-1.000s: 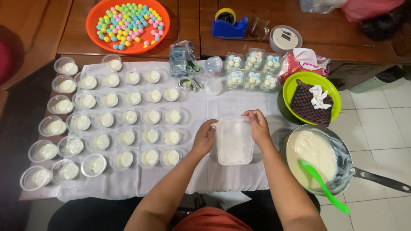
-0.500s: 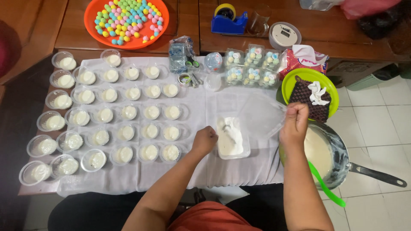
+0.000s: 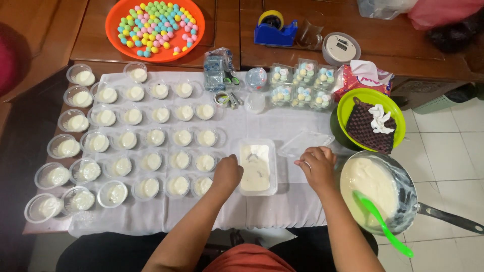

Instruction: Preparing and packaging colorful dessert balls by coating them and placing them into small plastic cups

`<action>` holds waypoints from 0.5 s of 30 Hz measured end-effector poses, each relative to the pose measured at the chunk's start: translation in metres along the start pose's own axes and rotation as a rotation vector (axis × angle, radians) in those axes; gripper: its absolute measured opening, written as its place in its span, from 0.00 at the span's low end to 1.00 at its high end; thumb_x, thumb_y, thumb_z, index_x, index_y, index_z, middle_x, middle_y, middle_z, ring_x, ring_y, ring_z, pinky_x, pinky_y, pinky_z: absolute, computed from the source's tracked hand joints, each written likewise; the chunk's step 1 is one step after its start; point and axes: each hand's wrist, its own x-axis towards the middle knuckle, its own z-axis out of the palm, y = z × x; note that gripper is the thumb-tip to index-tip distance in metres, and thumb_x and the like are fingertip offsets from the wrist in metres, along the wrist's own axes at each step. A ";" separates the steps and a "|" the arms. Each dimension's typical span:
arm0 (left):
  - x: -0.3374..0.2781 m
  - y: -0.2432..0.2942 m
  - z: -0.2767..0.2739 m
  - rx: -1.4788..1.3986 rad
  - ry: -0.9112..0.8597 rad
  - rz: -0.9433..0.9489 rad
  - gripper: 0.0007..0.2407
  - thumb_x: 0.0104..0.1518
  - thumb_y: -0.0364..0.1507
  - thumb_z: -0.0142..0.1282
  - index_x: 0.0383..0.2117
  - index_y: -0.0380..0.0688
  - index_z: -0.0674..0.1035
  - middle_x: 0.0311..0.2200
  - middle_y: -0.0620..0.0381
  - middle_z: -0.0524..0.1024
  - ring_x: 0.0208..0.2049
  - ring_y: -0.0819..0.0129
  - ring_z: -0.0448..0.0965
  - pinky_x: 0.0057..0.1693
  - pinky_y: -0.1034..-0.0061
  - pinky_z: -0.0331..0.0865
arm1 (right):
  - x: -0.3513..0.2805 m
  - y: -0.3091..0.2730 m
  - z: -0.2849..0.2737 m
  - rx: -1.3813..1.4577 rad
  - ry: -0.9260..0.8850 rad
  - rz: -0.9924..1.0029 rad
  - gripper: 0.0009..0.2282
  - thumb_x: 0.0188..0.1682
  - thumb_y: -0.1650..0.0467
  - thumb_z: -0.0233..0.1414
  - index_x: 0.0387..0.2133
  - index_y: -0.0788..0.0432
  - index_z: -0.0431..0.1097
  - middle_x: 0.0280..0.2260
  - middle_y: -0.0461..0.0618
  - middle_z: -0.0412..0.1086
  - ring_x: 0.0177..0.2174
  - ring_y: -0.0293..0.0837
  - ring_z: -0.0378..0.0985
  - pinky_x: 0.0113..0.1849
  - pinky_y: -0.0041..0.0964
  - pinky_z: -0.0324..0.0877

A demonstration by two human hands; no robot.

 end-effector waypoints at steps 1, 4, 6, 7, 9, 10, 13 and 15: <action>0.001 0.001 0.000 0.025 -0.003 -0.002 0.05 0.55 0.28 0.58 0.33 0.40 0.78 0.27 0.50 0.78 0.30 0.62 0.84 0.32 0.76 0.79 | -0.005 -0.001 0.000 -0.070 -0.003 -0.010 0.05 0.47 0.62 0.58 0.29 0.45 0.71 0.37 0.37 0.71 0.46 0.44 0.69 0.44 0.43 0.67; 0.003 0.001 -0.001 0.072 -0.008 -0.012 0.05 0.55 0.28 0.58 0.32 0.39 0.78 0.26 0.50 0.78 0.29 0.63 0.84 0.31 0.77 0.79 | -0.010 -0.010 -0.005 -0.211 -0.014 -0.033 0.06 0.45 0.61 0.60 0.28 0.44 0.73 0.38 0.37 0.72 0.47 0.45 0.70 0.45 0.44 0.67; 0.004 0.005 -0.014 0.094 0.001 -0.028 0.05 0.55 0.28 0.58 0.32 0.39 0.78 0.26 0.49 0.78 0.28 0.63 0.84 0.30 0.78 0.79 | -0.012 -0.015 -0.005 -0.275 -0.018 -0.060 0.06 0.44 0.61 0.61 0.28 0.44 0.73 0.38 0.36 0.72 0.48 0.45 0.70 0.45 0.45 0.68; 0.003 0.009 -0.027 0.016 0.016 -0.032 0.10 0.55 0.32 0.60 0.33 0.36 0.79 0.26 0.45 0.79 0.29 0.58 0.84 0.31 0.73 0.79 | -0.014 -0.017 -0.003 -0.282 -0.078 0.010 0.07 0.45 0.59 0.60 0.32 0.43 0.75 0.40 0.37 0.73 0.49 0.45 0.71 0.46 0.45 0.68; 0.014 0.009 -0.055 -0.065 0.048 -0.052 0.14 0.55 0.35 0.61 0.35 0.33 0.80 0.26 0.41 0.80 0.30 0.53 0.85 0.31 0.68 0.80 | -0.018 -0.016 0.007 -0.281 -0.141 0.058 0.10 0.46 0.57 0.59 0.36 0.43 0.77 0.42 0.38 0.73 0.49 0.44 0.72 0.47 0.44 0.69; 0.025 0.006 -0.070 -0.201 0.148 -0.057 0.15 0.53 0.36 0.61 0.36 0.35 0.80 0.27 0.46 0.81 0.29 0.56 0.83 0.35 0.68 0.77 | -0.019 -0.013 0.013 -0.192 -0.093 0.053 0.08 0.46 0.63 0.57 0.34 0.49 0.77 0.40 0.44 0.74 0.44 0.49 0.74 0.46 0.45 0.70; 0.088 -0.021 -0.121 -0.658 0.314 -0.155 0.17 0.52 0.34 0.61 0.44 0.39 0.75 0.35 0.49 0.79 0.30 0.61 0.79 0.35 0.71 0.76 | -0.023 -0.002 0.034 -0.089 -0.157 0.104 0.09 0.48 0.68 0.52 0.36 0.58 0.77 0.41 0.50 0.76 0.42 0.53 0.77 0.47 0.44 0.71; 0.139 -0.047 -0.156 -0.985 0.366 -0.229 0.20 0.52 0.31 0.61 0.51 0.40 0.71 0.42 0.47 0.76 0.31 0.64 0.77 0.32 0.74 0.77 | -0.026 0.006 0.044 -0.086 -0.264 0.169 0.11 0.50 0.68 0.49 0.39 0.60 0.78 0.44 0.50 0.76 0.45 0.51 0.77 0.49 0.42 0.71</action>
